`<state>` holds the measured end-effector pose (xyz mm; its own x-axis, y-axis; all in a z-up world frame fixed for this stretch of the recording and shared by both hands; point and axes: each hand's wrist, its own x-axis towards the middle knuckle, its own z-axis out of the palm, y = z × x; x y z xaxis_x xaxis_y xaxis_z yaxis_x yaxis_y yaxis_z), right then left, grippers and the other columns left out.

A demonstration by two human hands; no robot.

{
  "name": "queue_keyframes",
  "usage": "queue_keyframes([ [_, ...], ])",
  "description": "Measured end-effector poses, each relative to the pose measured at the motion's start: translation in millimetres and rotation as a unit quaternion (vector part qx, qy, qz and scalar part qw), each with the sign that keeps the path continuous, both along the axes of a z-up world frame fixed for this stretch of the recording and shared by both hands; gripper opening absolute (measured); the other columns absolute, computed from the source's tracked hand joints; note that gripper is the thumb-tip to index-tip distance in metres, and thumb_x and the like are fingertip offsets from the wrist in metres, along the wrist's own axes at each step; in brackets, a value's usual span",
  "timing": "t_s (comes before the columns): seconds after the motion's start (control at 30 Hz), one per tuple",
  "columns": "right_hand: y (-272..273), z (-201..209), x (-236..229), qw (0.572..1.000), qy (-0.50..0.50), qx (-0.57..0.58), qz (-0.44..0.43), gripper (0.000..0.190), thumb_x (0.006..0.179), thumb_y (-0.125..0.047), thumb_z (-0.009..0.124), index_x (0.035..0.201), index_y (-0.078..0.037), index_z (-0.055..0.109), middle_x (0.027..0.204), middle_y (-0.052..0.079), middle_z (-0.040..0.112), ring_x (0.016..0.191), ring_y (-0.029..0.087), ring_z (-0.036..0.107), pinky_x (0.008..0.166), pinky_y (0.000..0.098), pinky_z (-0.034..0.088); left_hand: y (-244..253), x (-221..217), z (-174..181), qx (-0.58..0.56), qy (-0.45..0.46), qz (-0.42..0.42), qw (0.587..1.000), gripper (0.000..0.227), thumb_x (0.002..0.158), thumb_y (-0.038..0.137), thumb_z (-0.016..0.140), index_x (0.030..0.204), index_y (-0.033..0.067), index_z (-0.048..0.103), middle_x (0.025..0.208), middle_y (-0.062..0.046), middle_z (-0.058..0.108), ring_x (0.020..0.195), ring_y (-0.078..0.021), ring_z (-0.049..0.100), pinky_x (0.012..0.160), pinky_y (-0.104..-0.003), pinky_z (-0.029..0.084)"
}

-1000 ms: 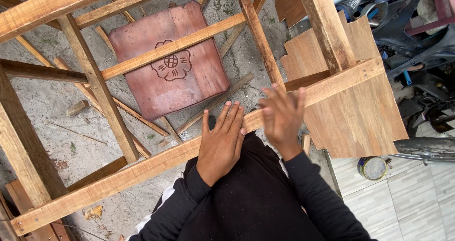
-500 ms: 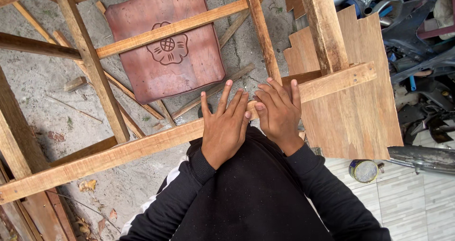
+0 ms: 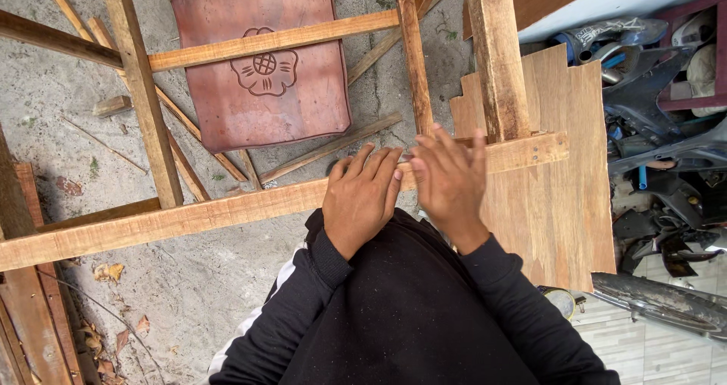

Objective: The person sands the surface of a wooden furniture frame using sandpaper, rubbing the paper along the wood with both hands.

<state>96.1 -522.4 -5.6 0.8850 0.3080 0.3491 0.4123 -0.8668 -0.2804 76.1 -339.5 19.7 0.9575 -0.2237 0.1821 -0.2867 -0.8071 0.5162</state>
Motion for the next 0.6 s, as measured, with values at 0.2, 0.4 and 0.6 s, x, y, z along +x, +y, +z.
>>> queue_keyframes([
  [0.2, -24, 3, 6, 0.997, 0.012, 0.01, -0.08, 0.045, 0.12, -0.032, 0.038, 0.106, -0.012, 0.075, 0.123, 0.002, 0.075, 0.14, 0.024, 0.059, 0.132, 0.0508, 0.008, 0, 1, 3, -0.006, -0.01, 0.011, 1.0, 0.037, 0.107, 0.027, 0.052, 0.134, 0.0057, 0.065, 0.125, -0.009, 0.071, 0.123, -0.0295, 0.063, 0.104, -0.045, 0.046],
  [0.4, -24, -6, 4, 1.0, 0.023, 0.006, -0.014, 0.053, 0.119, -0.037, 0.033, 0.106, -0.013, 0.078, 0.12, 0.002, 0.076, 0.137, 0.02, 0.061, 0.132, 0.048, 0.006, 9, 4, 10, -0.028, -0.008, -0.03, 0.999, 0.035, 0.107, 0.026, 0.053, 0.132, 0.0045, 0.065, 0.126, -0.01, 0.072, 0.122, -0.03, 0.064, 0.101, -0.044, 0.047],
  [0.6, -64, -5, 15, 0.995, 0.004, 0.002, -0.098, 0.053, 0.119, -0.037, 0.031, 0.101, -0.017, 0.076, 0.123, 0.001, 0.076, 0.143, 0.02, 0.056, 0.132, 0.0493, 0.003, 7, 2, 5, -0.02, 0.008, -0.025, 0.999, 0.035, 0.11, 0.026, 0.05, 0.133, 0.0051, 0.066, 0.129, -0.01, 0.071, 0.124, -0.0303, 0.063, 0.104, -0.045, 0.046],
])
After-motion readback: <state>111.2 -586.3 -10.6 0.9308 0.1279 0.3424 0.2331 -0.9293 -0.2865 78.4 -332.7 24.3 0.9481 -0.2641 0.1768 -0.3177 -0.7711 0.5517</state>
